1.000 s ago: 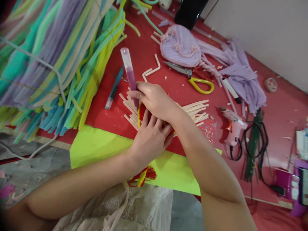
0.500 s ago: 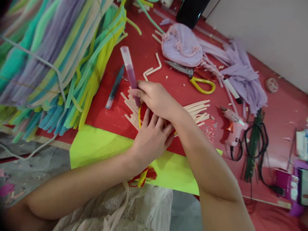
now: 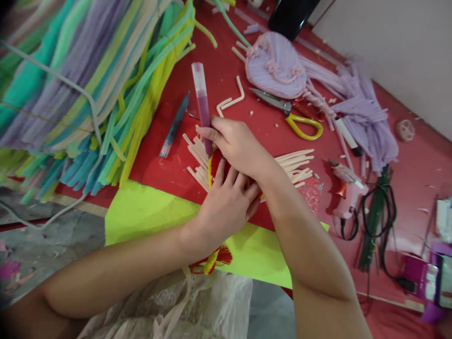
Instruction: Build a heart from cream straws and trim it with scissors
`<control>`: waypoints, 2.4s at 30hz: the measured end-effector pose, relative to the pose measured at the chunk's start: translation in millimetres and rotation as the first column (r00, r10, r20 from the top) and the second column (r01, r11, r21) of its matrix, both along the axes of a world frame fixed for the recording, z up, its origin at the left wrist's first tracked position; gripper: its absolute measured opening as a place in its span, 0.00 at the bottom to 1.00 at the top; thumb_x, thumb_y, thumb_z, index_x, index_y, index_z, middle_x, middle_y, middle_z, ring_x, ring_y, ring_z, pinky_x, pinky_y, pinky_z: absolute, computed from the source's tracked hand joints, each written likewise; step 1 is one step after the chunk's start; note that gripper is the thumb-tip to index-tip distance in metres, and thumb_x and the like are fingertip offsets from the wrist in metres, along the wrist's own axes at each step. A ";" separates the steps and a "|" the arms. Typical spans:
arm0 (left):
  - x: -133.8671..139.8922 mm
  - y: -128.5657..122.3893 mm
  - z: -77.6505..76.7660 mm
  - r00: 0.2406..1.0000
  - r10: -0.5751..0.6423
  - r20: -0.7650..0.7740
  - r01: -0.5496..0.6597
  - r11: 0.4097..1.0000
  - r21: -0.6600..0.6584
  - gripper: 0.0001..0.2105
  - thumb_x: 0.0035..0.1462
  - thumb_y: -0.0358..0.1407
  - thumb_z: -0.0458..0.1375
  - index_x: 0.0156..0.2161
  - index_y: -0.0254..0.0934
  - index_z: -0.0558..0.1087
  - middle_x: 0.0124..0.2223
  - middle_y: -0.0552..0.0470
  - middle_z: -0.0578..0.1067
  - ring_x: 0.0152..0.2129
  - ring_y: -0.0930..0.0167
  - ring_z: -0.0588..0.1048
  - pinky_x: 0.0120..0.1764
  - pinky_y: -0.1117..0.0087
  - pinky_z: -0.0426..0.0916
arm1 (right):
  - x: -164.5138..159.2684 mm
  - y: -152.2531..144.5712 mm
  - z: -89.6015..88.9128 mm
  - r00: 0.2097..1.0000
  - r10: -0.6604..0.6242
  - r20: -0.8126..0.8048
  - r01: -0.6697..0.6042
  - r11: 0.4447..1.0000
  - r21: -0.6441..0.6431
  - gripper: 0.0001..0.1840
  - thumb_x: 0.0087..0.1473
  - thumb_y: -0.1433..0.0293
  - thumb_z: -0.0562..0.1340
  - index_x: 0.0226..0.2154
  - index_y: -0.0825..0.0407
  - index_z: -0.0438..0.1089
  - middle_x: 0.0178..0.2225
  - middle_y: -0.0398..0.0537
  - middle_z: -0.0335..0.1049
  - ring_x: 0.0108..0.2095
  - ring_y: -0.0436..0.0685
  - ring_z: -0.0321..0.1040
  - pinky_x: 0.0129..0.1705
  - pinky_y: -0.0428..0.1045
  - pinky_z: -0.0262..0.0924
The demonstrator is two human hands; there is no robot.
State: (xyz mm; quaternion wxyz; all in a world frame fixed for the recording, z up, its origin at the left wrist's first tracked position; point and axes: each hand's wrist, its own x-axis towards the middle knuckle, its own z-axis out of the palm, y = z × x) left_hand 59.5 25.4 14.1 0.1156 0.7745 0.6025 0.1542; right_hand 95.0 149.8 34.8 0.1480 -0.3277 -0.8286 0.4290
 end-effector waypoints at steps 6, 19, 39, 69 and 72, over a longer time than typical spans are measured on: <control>-0.4 0.6 0.5 1.000 -0.003 0.010 0.003 1.000 -0.011 0.23 0.64 0.40 0.50 0.62 0.36 0.63 0.65 0.39 0.61 0.63 0.54 0.57 0.62 0.47 0.52 | 1.6 7.7 -5.4 0.992 -0.101 -0.069 0.103 0.994 0.030 0.20 0.58 0.53 0.60 0.26 0.50 0.68 0.22 0.39 0.67 0.27 0.50 0.66 0.32 0.47 0.62; -1.1 0.1 1.9 1.000 -0.001 0.004 0.001 1.000 -0.013 0.21 0.65 0.38 0.49 0.60 0.36 0.66 0.64 0.40 0.64 0.61 0.55 0.61 0.62 0.47 0.53 | -2.1 2.9 -2.0 0.990 -0.120 -0.072 0.108 0.983 -0.145 0.16 0.53 0.58 0.66 0.23 0.52 0.69 0.20 0.39 0.68 0.28 0.53 0.69 0.32 0.48 0.63; -68.7 16.1 34.3 0.987 -0.092 0.134 0.073 0.987 0.141 0.14 0.64 0.30 0.48 0.51 0.34 0.72 0.59 0.41 0.69 0.58 0.62 0.65 0.59 0.57 0.60 | 52.2 -53.3 20.5 0.161 -0.725 -0.670 0.890 0.400 -0.220 0.06 0.51 0.66 0.63 0.25 0.48 0.68 0.18 0.36 0.57 0.16 0.47 0.53 0.22 0.47 0.54; -96.2 136.7 29.1 0.618 -0.749 0.240 0.786 0.577 -0.222 0.16 0.52 0.32 0.58 0.47 0.40 0.71 0.47 0.49 0.71 0.43 0.68 0.70 0.43 0.71 0.63 | 7.5 -145.6 -13.9 0.933 -0.341 -0.119 0.317 0.615 0.722 0.15 0.50 0.78 0.66 0.42 0.54 0.70 0.25 0.45 0.71 0.25 0.53 0.67 0.44 0.54 0.74; -96.2 138.9 28.1 0.589 -0.765 0.260 0.807 0.543 -0.231 0.16 0.51 0.31 0.59 0.47 0.38 0.71 0.47 0.48 0.70 0.44 0.67 0.70 0.43 0.70 0.62 | 2.0 -144.4 -15.1 0.917 -0.388 -0.088 0.307 0.549 0.777 0.09 0.51 0.77 0.66 0.38 0.55 0.71 0.24 0.43 0.70 0.26 0.51 0.67 0.44 0.50 0.73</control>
